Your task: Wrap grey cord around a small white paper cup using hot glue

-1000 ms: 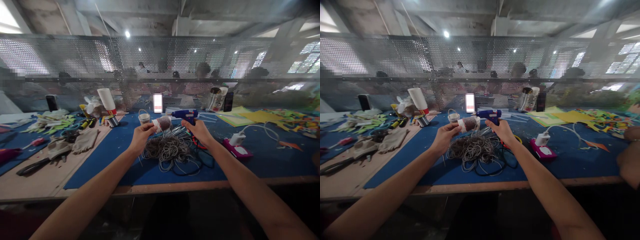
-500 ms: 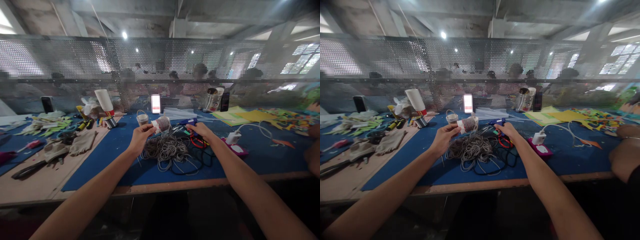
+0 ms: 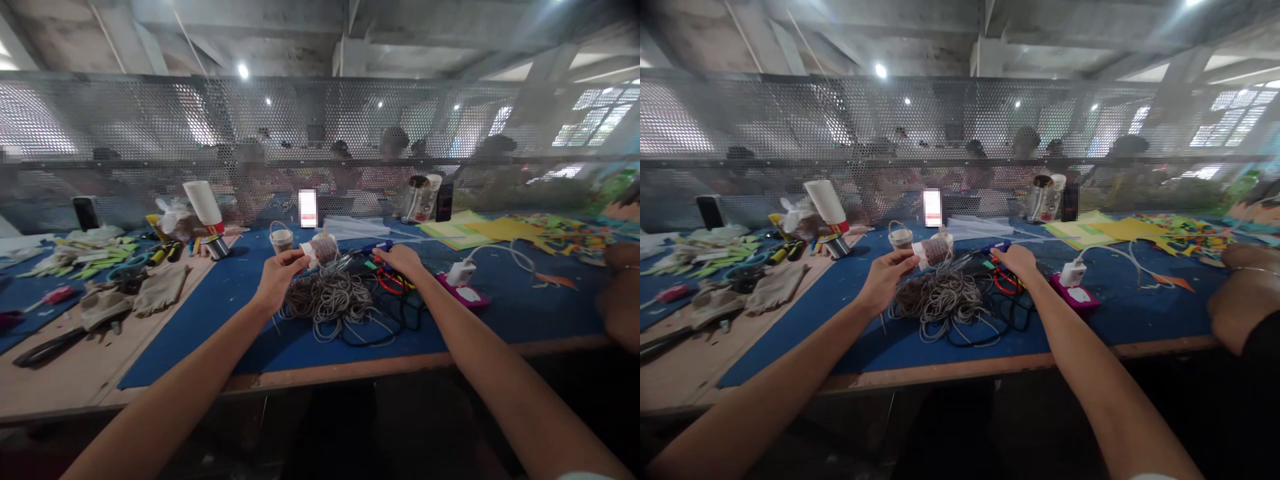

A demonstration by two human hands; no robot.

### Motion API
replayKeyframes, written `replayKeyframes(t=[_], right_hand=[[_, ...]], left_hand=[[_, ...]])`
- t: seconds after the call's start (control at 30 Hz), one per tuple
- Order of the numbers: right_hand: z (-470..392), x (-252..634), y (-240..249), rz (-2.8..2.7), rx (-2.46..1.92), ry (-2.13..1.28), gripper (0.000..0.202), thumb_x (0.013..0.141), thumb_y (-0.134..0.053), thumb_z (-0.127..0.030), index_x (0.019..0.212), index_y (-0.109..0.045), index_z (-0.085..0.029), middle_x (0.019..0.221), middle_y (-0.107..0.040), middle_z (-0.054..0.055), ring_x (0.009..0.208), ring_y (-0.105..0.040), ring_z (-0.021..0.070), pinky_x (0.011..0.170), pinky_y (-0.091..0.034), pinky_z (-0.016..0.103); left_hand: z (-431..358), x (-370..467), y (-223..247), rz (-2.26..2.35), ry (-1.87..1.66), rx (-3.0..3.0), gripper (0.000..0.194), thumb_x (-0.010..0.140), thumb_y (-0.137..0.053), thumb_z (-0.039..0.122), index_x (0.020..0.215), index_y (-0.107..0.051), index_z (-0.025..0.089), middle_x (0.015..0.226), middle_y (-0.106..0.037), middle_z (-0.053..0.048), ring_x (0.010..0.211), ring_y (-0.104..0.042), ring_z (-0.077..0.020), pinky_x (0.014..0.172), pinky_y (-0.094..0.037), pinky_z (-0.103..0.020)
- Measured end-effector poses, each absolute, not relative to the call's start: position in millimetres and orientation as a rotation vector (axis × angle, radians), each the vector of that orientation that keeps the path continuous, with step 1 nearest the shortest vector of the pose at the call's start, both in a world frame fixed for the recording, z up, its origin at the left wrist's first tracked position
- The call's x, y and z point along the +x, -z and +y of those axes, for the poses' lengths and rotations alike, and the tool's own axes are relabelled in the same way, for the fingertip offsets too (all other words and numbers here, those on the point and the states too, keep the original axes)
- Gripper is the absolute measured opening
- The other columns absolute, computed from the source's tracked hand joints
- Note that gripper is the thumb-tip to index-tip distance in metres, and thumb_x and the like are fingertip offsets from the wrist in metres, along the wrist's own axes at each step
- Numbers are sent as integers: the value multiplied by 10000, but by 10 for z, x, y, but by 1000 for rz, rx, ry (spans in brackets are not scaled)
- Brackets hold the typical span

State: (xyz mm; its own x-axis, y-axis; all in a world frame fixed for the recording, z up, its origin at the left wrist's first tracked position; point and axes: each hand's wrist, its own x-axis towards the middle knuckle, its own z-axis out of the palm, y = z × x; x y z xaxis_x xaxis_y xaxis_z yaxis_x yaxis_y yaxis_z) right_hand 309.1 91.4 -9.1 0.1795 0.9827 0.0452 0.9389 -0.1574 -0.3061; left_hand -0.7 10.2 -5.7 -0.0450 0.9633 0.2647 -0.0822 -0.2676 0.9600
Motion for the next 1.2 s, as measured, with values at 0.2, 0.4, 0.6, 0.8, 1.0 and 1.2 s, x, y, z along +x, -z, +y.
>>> replayKeyframes(t=[0.2,0.4,0.6,0.8,1.0,1.2], right_hand=[[827,3029,48,-1857,-2222,-55,721,888,-406,-700,1057,-739,-83,1122,-705,271,1136,-646,376,921,-473,434],[754,3046,29,-1861,-2150,109,565,922,-493,-584,944,-750,-80,990,-721,284,1068,-670,373,904,-466,438],[587,2839,-56,-1860,-1694,185,345,963,-485,-460,978,-692,-184,1055,-714,137,959,-669,262,838,-459,350],[296,2344,-20,-2055,-974,-288,315,883,-635,-504,980,-637,-205,966,-675,42,778,-618,159,729,-479,274],[140,2245,14,-2129,-884,90,259,894,-656,-272,1141,-580,-270,1056,-584,49,889,-608,191,773,-499,315],[119,2270,-49,-2112,-799,193,108,949,-582,-260,1031,-651,-263,1026,-601,60,1019,-586,223,896,-484,375]], left_hand=[[97,-2,55,1018,-1470,1319,385,680,-844,394,968,-777,148,852,-739,-64,748,-626,-139,716,-468,-264],[107,-6,72,1014,-1464,1356,396,691,-832,415,982,-779,151,870,-744,-74,753,-638,-148,706,-477,-269],[115,0,79,1032,-1472,1333,380,680,-842,400,961,-782,152,863,-746,-64,751,-639,-144,719,-487,-266],[116,13,85,1001,-1488,1262,370,656,-862,378,937,-783,151,820,-739,-49,697,-620,-123,691,-483,-255],[75,46,59,975,-1445,1231,365,647,-868,367,924,-783,146,841,-748,-69,702,-635,-133,691,-497,-268],[62,61,59,979,-1433,1282,350,669,-850,393,926,-787,164,877,-755,-72,712,-636,-137,685,-488,-268]])
